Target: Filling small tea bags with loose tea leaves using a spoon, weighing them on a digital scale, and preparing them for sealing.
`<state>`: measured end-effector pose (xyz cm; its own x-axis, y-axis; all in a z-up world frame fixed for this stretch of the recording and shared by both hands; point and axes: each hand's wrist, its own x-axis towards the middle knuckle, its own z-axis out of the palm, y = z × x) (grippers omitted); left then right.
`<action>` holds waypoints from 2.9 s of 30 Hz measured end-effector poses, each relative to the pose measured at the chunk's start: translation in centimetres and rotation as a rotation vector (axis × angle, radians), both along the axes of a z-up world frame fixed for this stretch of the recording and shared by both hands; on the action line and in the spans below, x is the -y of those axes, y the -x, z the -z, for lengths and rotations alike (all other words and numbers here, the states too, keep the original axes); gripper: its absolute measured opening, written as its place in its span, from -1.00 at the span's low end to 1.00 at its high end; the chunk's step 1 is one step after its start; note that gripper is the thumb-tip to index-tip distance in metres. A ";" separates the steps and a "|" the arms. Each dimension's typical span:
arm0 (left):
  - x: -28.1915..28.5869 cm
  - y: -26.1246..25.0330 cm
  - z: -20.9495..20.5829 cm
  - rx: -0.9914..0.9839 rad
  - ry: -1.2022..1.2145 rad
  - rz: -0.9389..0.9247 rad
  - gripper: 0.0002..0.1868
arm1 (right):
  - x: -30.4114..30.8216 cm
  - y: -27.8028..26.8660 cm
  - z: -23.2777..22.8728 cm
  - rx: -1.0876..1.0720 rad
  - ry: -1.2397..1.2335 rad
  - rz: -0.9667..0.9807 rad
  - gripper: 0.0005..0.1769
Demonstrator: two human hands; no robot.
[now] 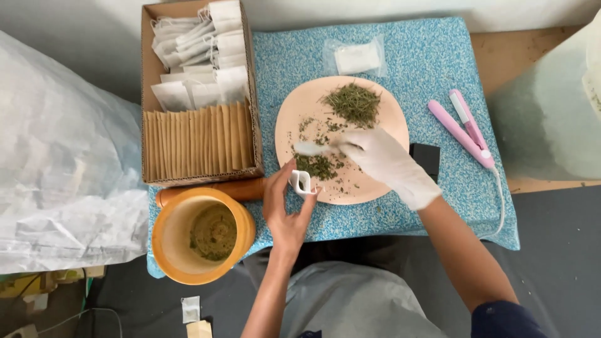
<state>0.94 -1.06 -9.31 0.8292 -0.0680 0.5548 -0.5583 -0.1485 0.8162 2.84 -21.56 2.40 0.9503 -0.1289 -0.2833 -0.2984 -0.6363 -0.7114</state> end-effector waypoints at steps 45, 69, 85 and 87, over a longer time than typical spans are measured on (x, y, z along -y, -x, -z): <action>0.2 0.1 -0.3 -0.072 0.032 0.012 -0.31 | 5.1 10.0 4.6 0.047 0.027 0.407 -0.71; 0.2 0.0 -0.8 -0.067 0.052 0.009 -0.33 | 4.2 3.7 10.7 0.595 0.582 0.128 -0.77; 0.3 -2.1 -2.7 -0.323 0.107 0.088 -0.34 | 1.8 9.0 8.4 0.488 0.293 0.137 -0.78; 0.6 -2.3 -2.6 -0.348 0.077 0.097 -0.32 | 2.2 10.5 9.5 0.500 0.609 0.178 -0.78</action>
